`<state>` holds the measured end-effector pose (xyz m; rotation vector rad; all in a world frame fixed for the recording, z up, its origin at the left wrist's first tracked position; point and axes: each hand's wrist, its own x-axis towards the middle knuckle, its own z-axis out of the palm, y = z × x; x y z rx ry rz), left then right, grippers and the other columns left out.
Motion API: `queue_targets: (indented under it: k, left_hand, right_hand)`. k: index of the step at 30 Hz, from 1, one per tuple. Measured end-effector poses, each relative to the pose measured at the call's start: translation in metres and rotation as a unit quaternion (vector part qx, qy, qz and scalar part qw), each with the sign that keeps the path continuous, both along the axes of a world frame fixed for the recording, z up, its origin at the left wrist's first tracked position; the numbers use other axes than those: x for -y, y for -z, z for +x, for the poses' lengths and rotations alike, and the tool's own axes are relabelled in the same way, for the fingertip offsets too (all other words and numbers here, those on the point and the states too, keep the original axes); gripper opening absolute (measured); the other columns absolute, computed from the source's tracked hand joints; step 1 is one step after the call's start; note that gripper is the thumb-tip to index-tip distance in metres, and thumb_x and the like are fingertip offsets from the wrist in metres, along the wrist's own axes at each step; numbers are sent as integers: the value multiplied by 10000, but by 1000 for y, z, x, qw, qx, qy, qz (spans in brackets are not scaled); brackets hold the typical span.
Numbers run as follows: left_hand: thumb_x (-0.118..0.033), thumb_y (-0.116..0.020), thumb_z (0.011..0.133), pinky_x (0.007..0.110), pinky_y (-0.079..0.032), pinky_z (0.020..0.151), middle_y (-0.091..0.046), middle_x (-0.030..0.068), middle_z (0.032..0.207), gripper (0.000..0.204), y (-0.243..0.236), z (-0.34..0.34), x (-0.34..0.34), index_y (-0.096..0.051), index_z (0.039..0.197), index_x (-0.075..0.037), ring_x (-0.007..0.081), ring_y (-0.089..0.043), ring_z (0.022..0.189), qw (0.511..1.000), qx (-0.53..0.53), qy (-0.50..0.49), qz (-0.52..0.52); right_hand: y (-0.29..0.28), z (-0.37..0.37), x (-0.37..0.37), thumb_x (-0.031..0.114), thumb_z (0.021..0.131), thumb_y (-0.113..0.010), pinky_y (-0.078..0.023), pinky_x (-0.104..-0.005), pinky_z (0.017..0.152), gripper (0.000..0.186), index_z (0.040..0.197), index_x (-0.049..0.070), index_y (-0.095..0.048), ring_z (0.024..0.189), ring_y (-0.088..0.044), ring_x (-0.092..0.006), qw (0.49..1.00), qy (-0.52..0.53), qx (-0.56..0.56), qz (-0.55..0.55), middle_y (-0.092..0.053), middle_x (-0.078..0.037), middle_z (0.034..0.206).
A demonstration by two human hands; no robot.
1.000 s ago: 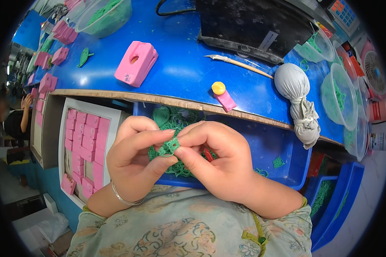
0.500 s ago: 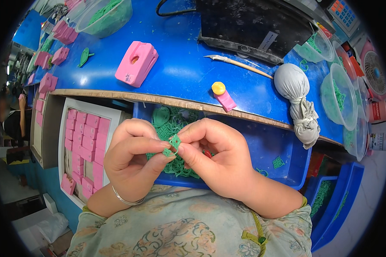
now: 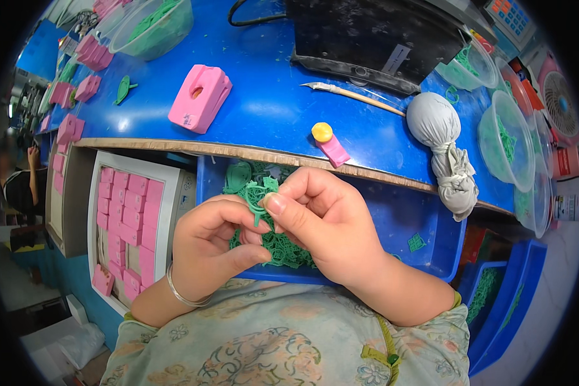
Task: Using a wax injection molding machine to produce small green wax jewelry patterns.
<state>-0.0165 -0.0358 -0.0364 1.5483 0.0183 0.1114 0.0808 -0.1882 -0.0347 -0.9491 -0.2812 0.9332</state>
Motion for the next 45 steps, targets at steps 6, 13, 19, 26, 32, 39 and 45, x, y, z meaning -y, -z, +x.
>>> queue_targets:
  k: [6, 13, 19, 26, 32, 39, 45]
  left_hand:
    - [-31, -682, 741, 260, -423, 585, -559, 68, 739, 116, -1, 6, 4, -581, 795, -18, 163, -528, 633, 998, -17, -17, 50]
    - [-93, -705, 677, 397, -404, 832, -524, 152, 989, 396, -9, 26, -21, -543, 1026, 2, 313, -506, 925, 750, 205, -226, 587]
    - [-219, -770, 632, 417, -363, 888, -525, 189, 1040, 641, -5, 60, -66, -468, 1136, 35, 367, -471, 999, 708, 69, -299, 637]
    - [-29, -680, 637, 332, -416, 861, -529, 121, 1007, 413, -4, 33, -25, -503, 1010, -8, 232, -528, 959, 956, 65, -116, 263]
    - [-9, -666, 697, 375, -460, 859, -489, 114, 1086, 492, 17, 11, -4, -400, 1107, -58, 270, -481, 1137, 994, 2, 24, -103]
    - [-103, -688, 715, 354, -427, 903, -540, 95, 1029, 456, 6, 14, -4, -430, 1090, -76, 208, -532, 1007, 951, -18, 39, -307]
    - [-348, -545, 799, 277, -341, 522, -430, 15, 637, 303, 15, 27, -24, -484, 918, -76, 110, -410, 514, 841, -2, 22, -540]
  right_hand:
    - [-11, -9, 3, 72, 907, -499, -439, -203, 658, 71, 920, 18, -455, 742, -524, -66, 985, 87, 147, 33, -553, -47, 842]
    - [-48, 55, 97, 32, 866, -560, -399, -196, 537, 59, 868, -26, -553, 597, -495, -76, 531, 562, 615, -157, -580, -70, 788]
    - [-63, 82, 143, 23, 803, -602, -457, -271, 653, 160, 960, -2, -619, 714, -580, -178, 428, 494, 617, -438, -611, -92, 821]
    - [-39, 38, 57, 195, 701, -707, -456, -367, 579, 227, 792, 38, -571, 672, -570, -280, 518, 263, 752, -310, -580, -111, 746]
    - [-24, 43, 13, 211, 685, -705, -469, -385, 617, 342, 917, 33, -528, 761, -562, -291, 551, 123, 716, -412, -513, -123, 814]
    - [-18, 6, 11, 134, 595, -670, -441, -420, 793, 420, 990, 18, -587, 961, -547, -303, 609, 88, 787, -52, -550, -124, 1070]
    - [-11, -17, 37, 226, 631, -710, -428, -398, 791, 426, 1011, 65, -604, 921, -549, -264, 537, 52, 836, -102, -580, -107, 1015]
